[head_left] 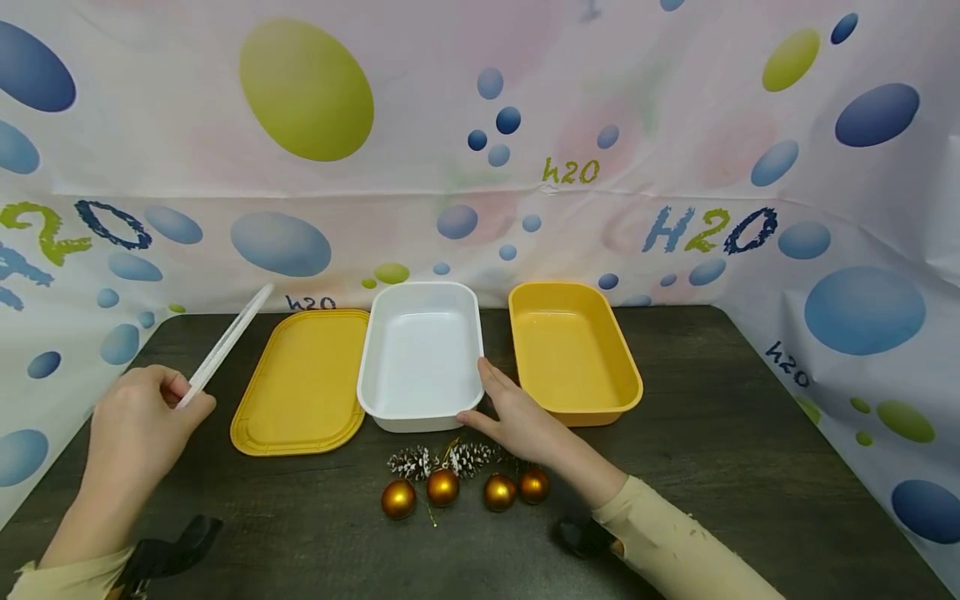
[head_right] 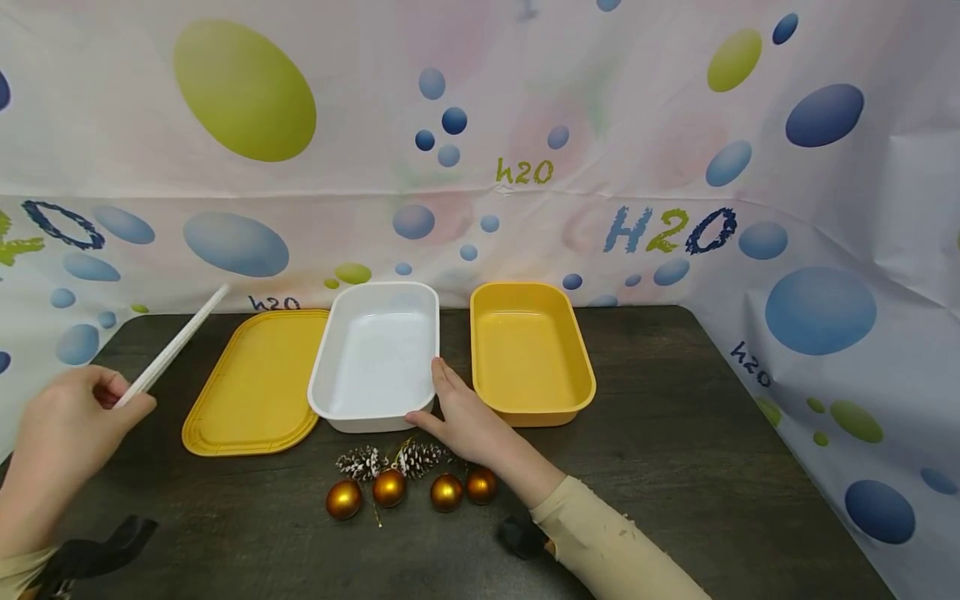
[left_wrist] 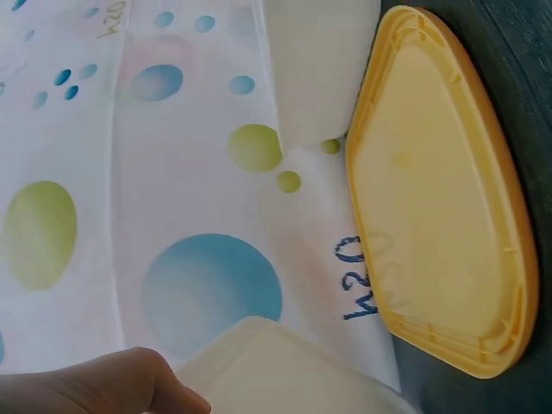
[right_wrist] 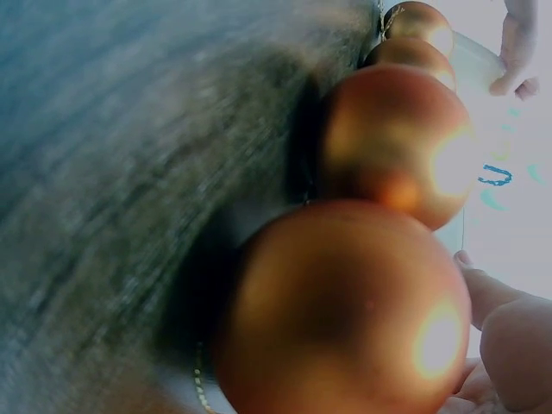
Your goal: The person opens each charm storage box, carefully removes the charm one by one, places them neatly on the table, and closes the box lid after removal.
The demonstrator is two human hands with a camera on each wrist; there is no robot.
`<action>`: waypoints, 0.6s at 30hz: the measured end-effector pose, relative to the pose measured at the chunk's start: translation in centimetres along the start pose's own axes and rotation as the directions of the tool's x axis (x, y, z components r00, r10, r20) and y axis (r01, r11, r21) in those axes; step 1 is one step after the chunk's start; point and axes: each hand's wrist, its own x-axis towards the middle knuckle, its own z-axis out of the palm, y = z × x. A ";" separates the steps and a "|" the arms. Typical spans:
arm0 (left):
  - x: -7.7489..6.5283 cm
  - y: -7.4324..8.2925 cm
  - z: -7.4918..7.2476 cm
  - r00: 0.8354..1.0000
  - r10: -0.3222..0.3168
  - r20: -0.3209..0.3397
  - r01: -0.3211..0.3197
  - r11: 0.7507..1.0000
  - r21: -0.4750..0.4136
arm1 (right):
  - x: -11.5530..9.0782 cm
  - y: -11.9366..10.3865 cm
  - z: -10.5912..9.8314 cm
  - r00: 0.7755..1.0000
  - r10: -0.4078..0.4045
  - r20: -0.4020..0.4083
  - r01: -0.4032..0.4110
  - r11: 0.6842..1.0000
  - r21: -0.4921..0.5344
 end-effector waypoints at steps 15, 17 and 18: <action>-0.2 1.3 -1.0 0.995 -0.087 -0.043 0.089 0.995 0.039 | 0.1 0.0 -0.1 1.000 -0.003 0.002 0.003 1.000 0.003; -0.3 1.4 -1.1 0.990 -0.116 -0.076 0.120 0.992 0.049 | 0.1 0.0 -0.1 1.000 -0.005 0.002 0.005 1.000 0.004; -0.3 1.5 -1.2 0.987 -0.131 -0.096 0.136 0.989 0.051 | 0.1 0.0 -0.1 1.000 -0.005 0.002 0.005 1.000 0.007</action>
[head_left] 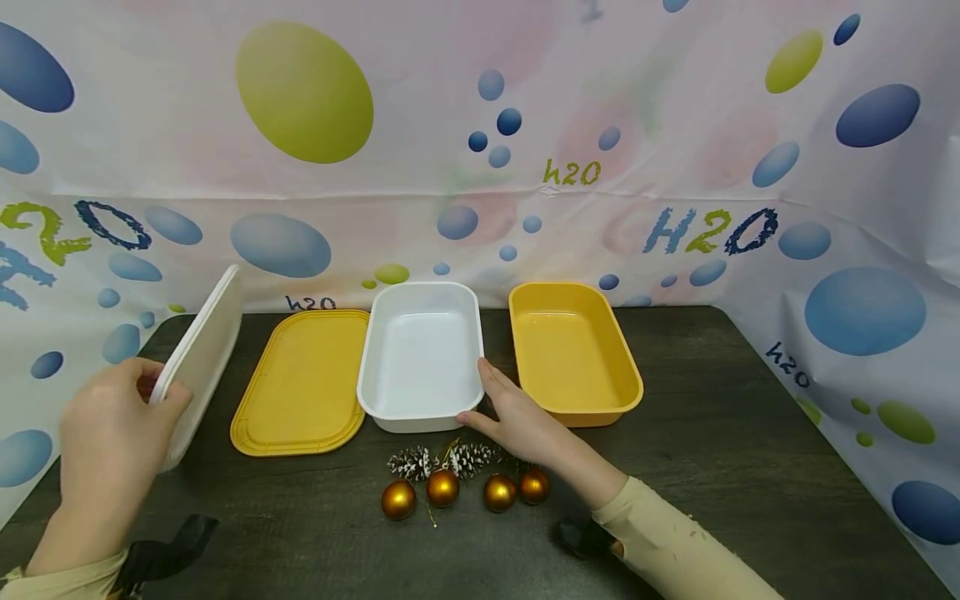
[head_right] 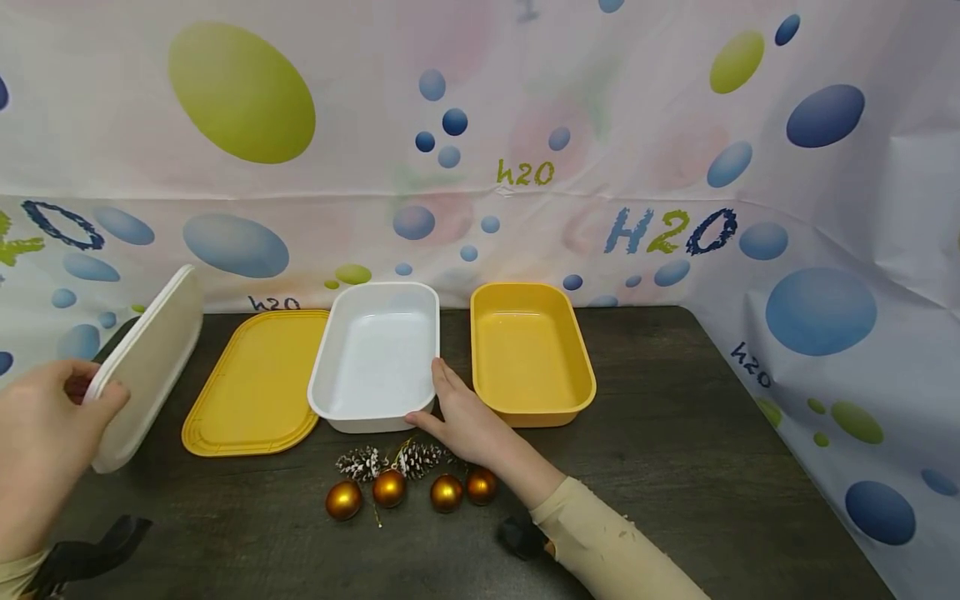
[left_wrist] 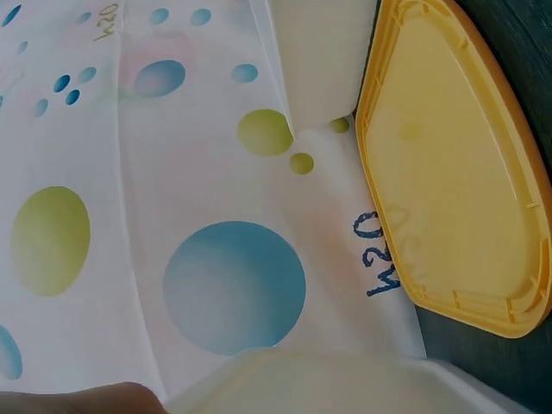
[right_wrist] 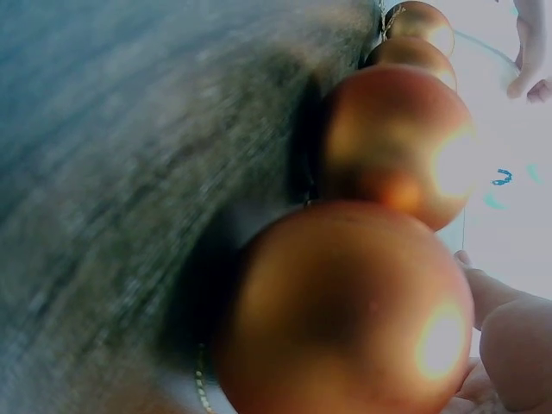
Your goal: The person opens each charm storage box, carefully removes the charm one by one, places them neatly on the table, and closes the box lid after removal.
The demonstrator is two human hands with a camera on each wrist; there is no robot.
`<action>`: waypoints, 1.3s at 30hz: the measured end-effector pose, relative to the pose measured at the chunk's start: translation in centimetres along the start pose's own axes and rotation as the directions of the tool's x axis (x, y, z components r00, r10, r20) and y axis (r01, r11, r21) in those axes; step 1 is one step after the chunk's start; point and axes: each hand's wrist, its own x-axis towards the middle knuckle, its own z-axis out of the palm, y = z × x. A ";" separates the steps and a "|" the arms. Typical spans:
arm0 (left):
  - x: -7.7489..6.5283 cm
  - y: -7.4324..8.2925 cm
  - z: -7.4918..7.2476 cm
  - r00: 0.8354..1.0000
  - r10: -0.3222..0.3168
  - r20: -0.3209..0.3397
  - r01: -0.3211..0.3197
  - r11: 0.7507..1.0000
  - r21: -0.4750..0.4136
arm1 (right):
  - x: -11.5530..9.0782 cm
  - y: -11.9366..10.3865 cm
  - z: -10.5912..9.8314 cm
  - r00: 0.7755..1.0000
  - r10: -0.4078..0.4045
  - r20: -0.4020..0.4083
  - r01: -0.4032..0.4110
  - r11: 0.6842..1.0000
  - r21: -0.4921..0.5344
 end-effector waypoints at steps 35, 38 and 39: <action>-1.1 0.6 -0.5 0.888 -0.372 -0.269 0.133 0.769 -0.625 | 0.0 0.2 0.4 1.000 -0.016 -0.016 0.016 1.000 0.002; -1.0 0.8 -0.1 0.870 -0.465 -0.164 0.156 0.575 -0.803 | -0.1 0.1 0.3 1.000 -0.013 -0.014 0.013 1.000 -0.006; -0.9 0.9 0.0 0.864 -0.489 -0.124 0.164 0.505 -0.847 | -0.1 0.1 0.3 1.000 -0.012 -0.013 0.012 1.000 -0.009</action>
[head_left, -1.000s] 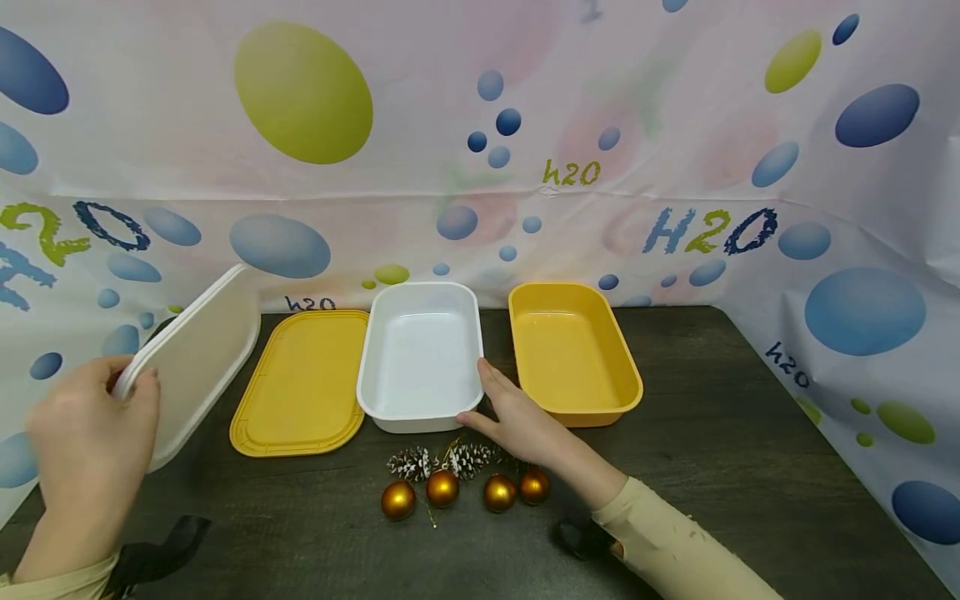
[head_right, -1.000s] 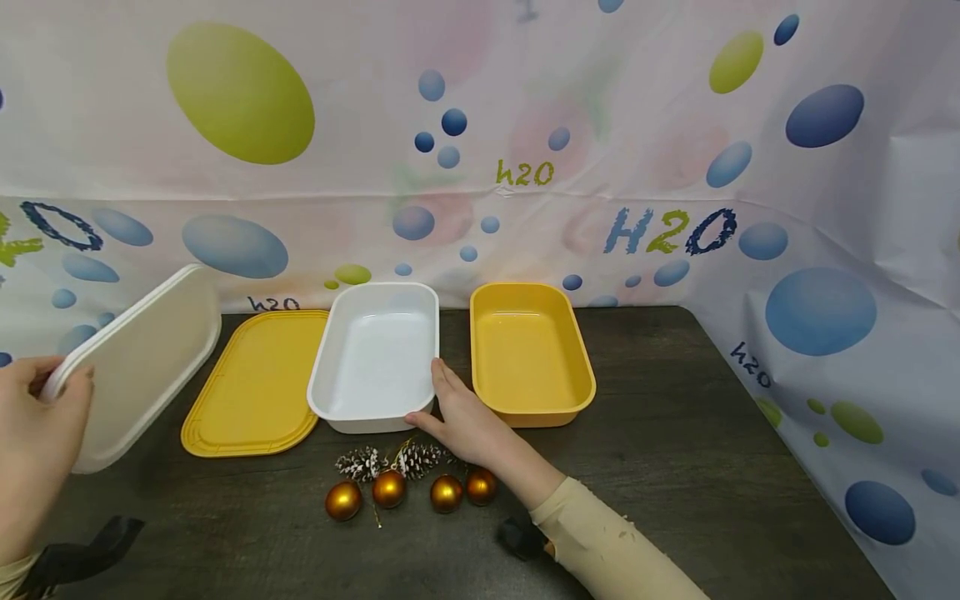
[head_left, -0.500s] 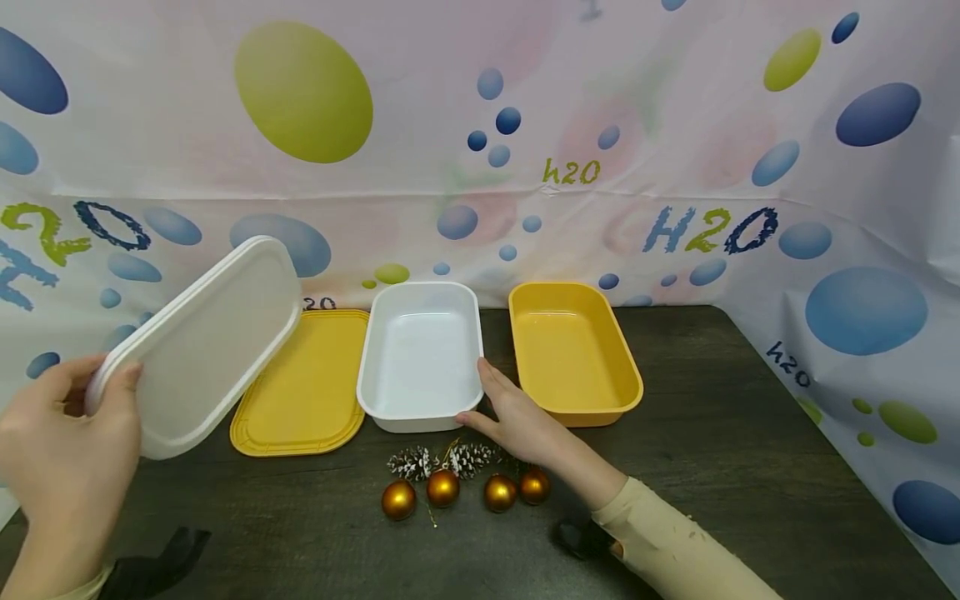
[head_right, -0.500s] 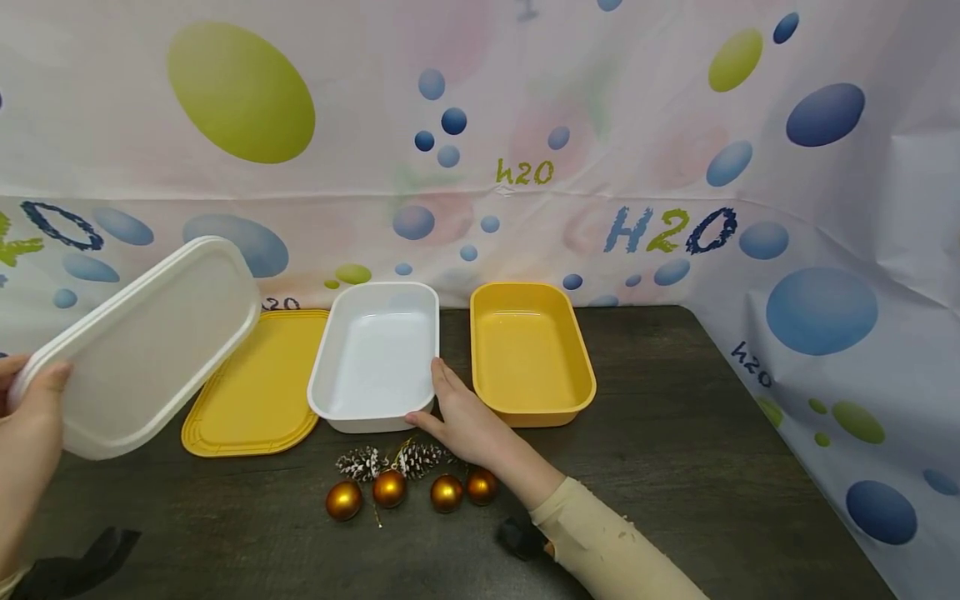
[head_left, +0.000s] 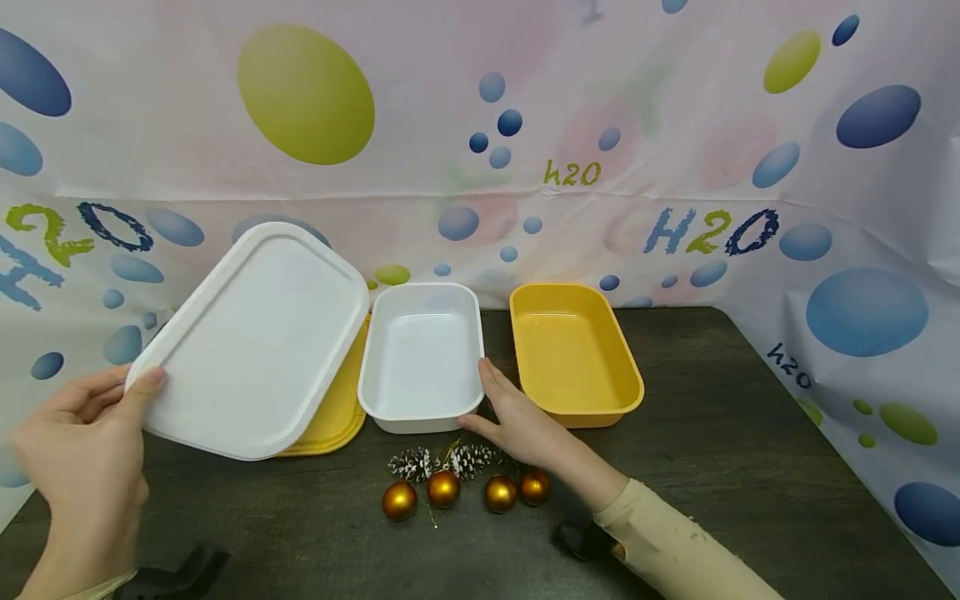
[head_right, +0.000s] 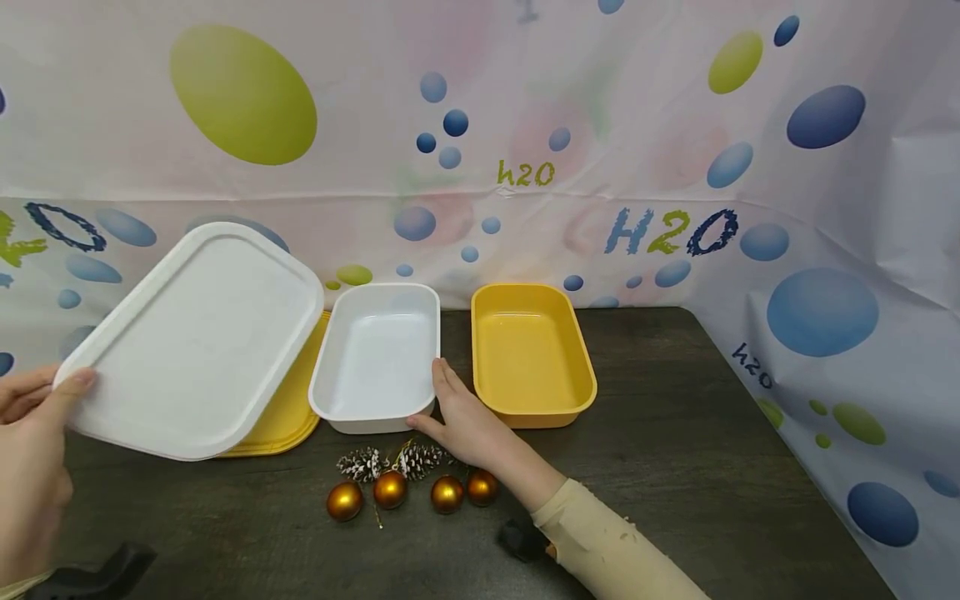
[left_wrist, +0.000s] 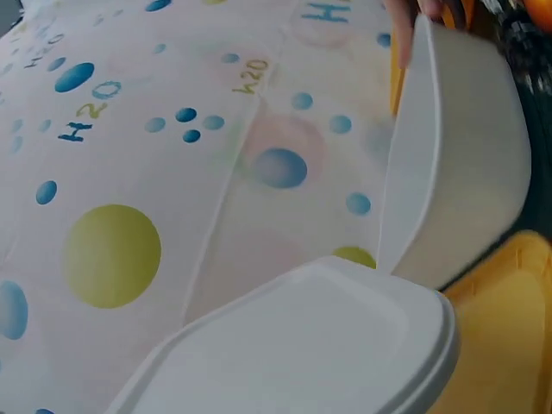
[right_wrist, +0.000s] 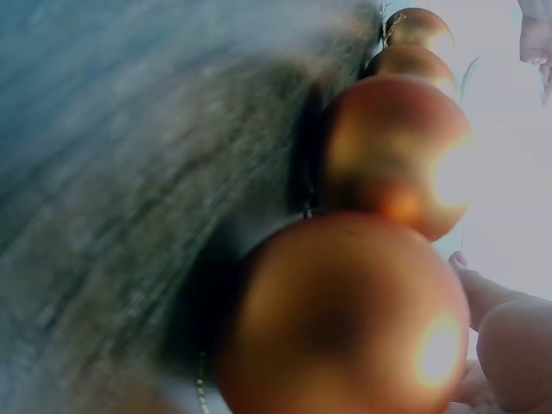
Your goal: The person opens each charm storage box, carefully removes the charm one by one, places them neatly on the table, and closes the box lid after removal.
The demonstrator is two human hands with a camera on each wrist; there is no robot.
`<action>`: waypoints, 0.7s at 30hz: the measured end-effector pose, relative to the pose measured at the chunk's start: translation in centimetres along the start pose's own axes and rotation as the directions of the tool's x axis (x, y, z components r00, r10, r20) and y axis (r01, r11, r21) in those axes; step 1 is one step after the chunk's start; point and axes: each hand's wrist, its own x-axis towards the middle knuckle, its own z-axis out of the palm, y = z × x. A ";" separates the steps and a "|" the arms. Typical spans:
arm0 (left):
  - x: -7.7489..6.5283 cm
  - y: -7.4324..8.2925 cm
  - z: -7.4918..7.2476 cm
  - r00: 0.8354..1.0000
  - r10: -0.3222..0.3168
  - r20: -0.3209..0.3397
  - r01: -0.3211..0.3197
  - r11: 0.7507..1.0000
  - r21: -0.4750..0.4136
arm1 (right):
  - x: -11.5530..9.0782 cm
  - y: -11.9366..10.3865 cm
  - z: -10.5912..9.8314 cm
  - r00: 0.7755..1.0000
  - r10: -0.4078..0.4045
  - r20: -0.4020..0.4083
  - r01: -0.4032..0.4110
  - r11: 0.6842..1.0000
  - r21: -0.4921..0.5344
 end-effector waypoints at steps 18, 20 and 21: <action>-1.9 -1.8 2.9 0.840 -0.433 0.327 0.524 0.803 -0.285 | -1.0 -1.5 -0.9 0.997 -0.025 0.070 0.029 0.997 -0.066; -2.4 -2.0 3.3 0.823 -0.443 0.356 0.546 0.790 -0.280 | -1.1 -1.8 -0.9 0.997 -0.053 0.064 0.059 0.995 -0.081; -2.5 -2.0 3.5 0.815 -0.445 0.371 0.556 0.782 -0.283 | -1.2 -2.0 -1.0 0.996 -0.063 0.062 0.068 0.994 -0.081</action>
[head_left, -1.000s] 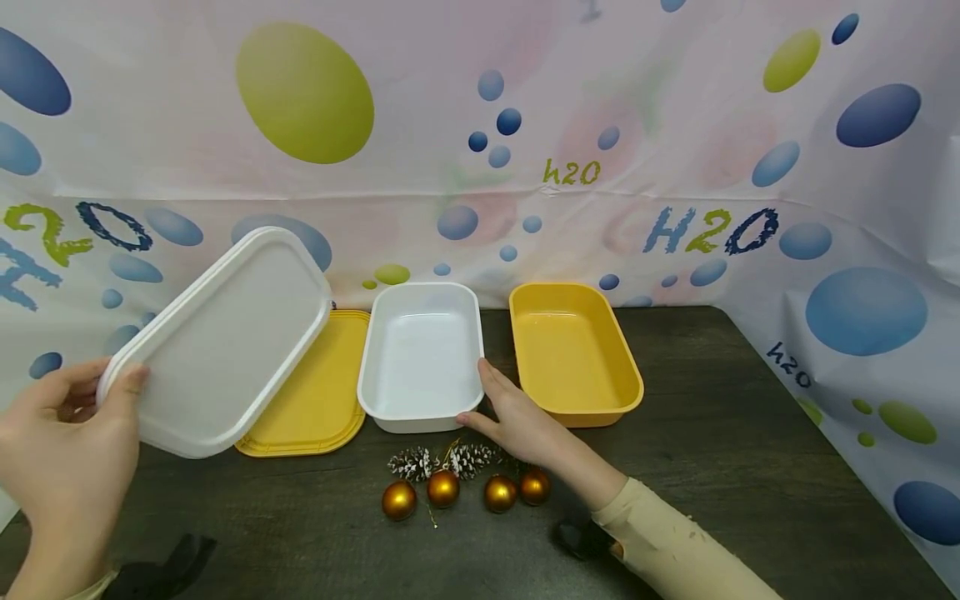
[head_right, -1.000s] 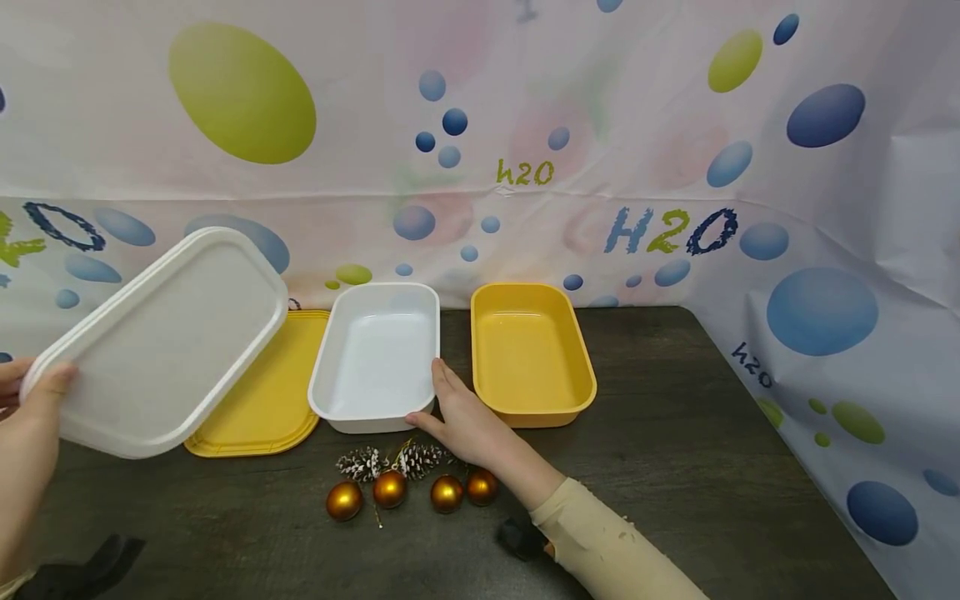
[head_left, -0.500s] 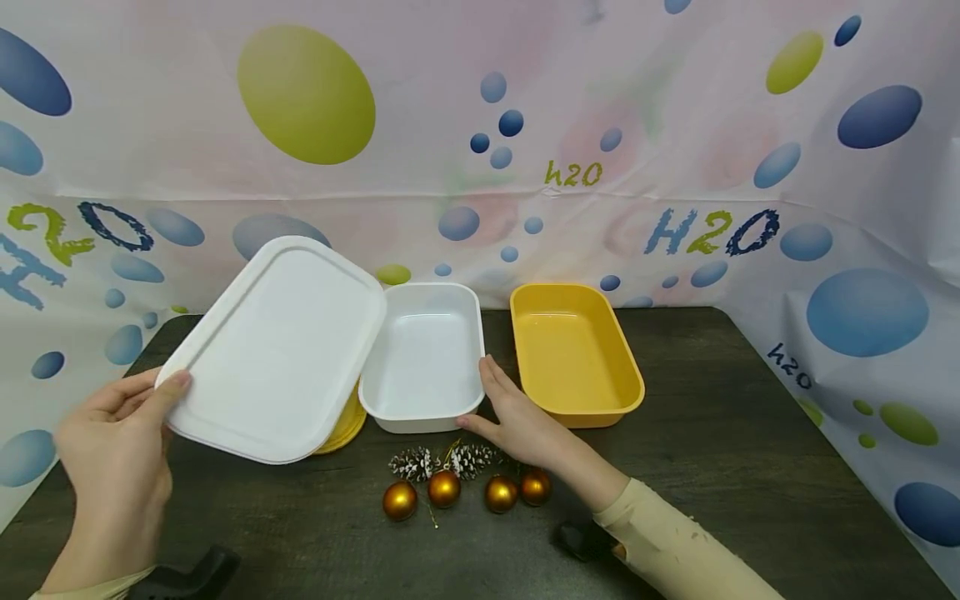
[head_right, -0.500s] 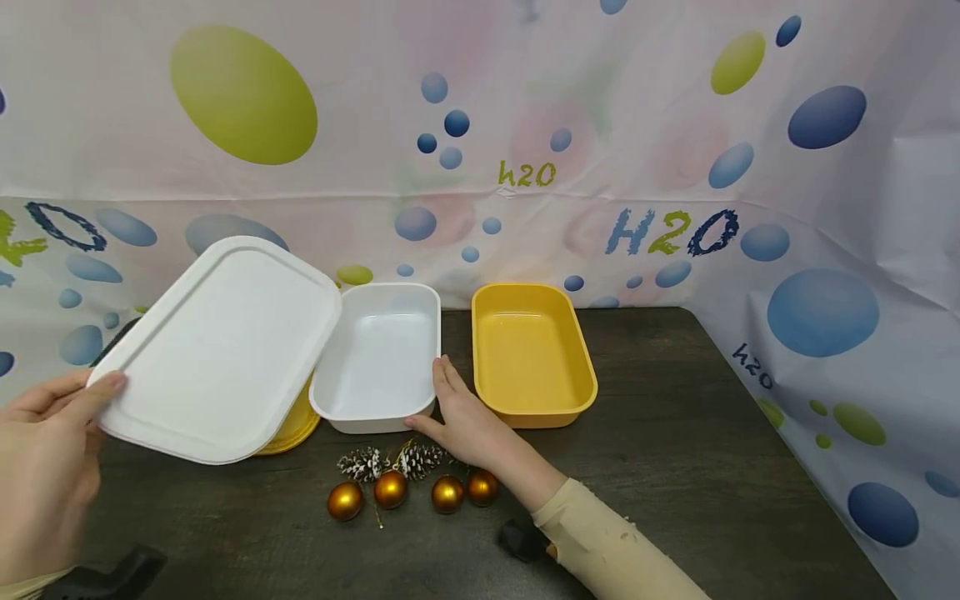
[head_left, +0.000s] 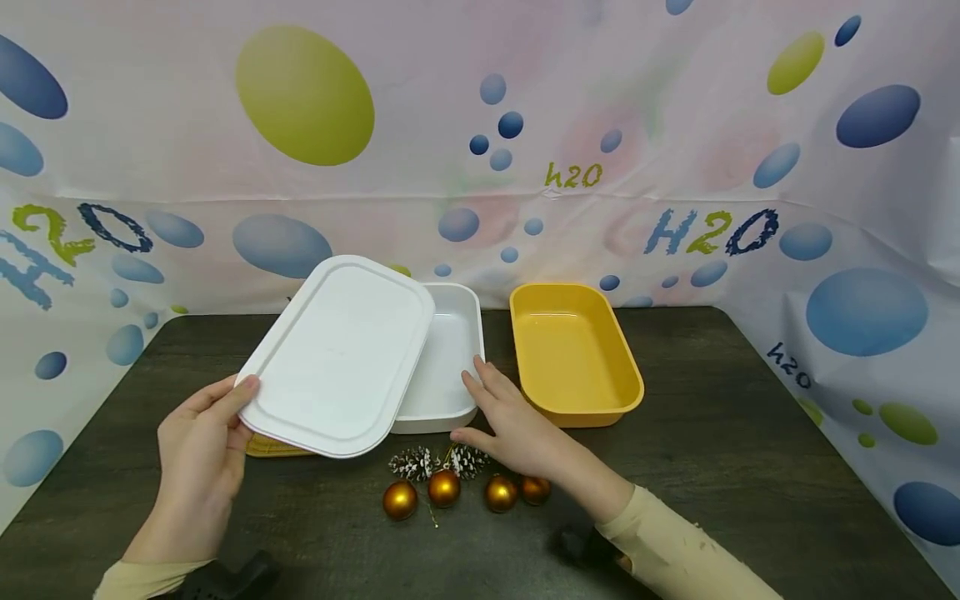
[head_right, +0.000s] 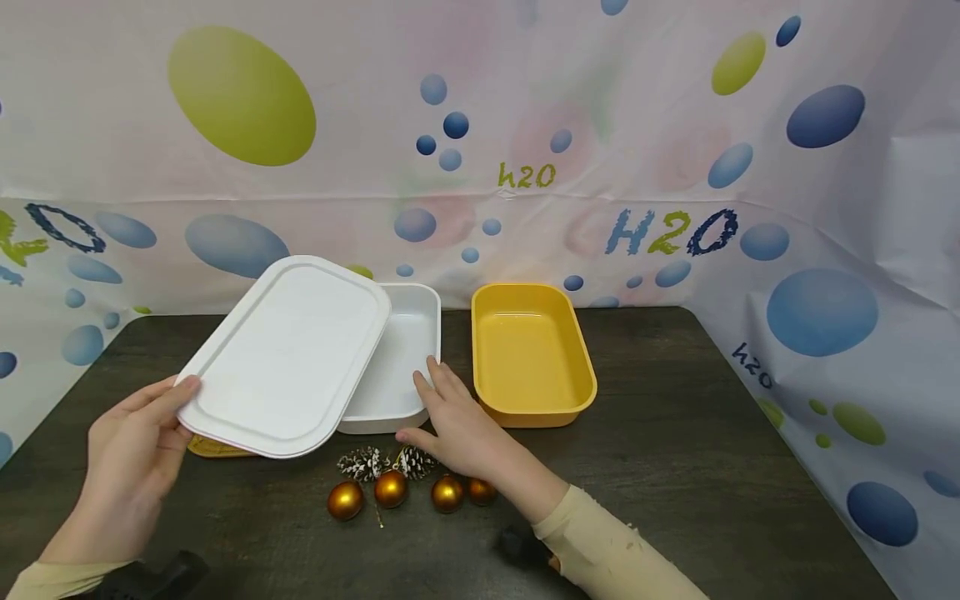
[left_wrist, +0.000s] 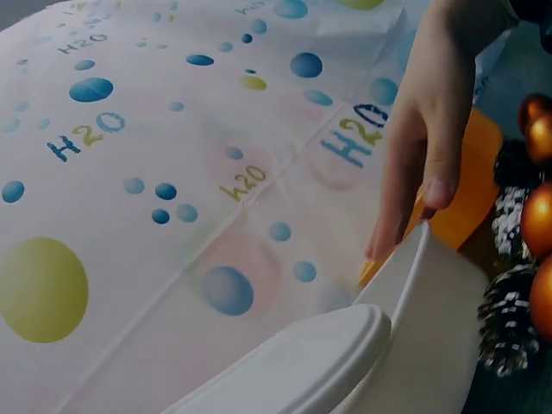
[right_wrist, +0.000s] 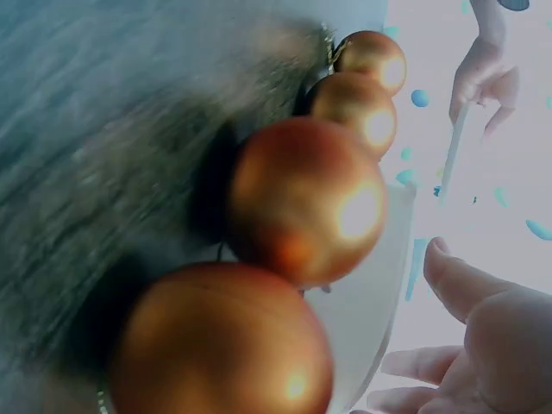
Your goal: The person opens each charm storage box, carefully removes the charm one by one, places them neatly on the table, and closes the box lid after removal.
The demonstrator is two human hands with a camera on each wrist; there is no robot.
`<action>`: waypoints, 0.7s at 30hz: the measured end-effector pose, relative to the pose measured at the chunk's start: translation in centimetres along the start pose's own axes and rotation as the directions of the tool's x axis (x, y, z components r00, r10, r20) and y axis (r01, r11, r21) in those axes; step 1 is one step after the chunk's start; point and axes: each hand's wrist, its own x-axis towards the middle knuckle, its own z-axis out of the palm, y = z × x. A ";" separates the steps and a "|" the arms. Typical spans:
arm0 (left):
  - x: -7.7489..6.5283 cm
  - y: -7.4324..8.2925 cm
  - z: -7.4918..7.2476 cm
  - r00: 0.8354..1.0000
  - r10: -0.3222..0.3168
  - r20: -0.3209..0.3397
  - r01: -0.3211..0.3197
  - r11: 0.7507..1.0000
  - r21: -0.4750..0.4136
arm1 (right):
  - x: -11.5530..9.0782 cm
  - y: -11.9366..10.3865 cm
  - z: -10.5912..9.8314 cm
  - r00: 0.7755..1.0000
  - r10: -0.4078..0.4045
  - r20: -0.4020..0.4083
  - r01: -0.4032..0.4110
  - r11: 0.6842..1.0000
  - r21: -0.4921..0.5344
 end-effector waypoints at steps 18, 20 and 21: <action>-1.6 -3.3 2.9 0.978 -0.125 0.167 0.124 0.992 0.014 | 0.0 -0.8 -0.1 0.993 -0.107 -0.044 0.114 0.976 0.186; -1.7 -3.5 3.1 0.971 -0.124 0.203 0.120 0.992 0.036 | 0.0 -0.6 -0.1 0.991 -0.106 -0.083 0.121 0.972 0.203; -1.8 -3.7 3.1 0.968 -0.122 0.220 0.114 0.992 0.050 | 0.0 -0.5 -0.1 0.989 -0.105 -0.100 0.124 0.970 0.211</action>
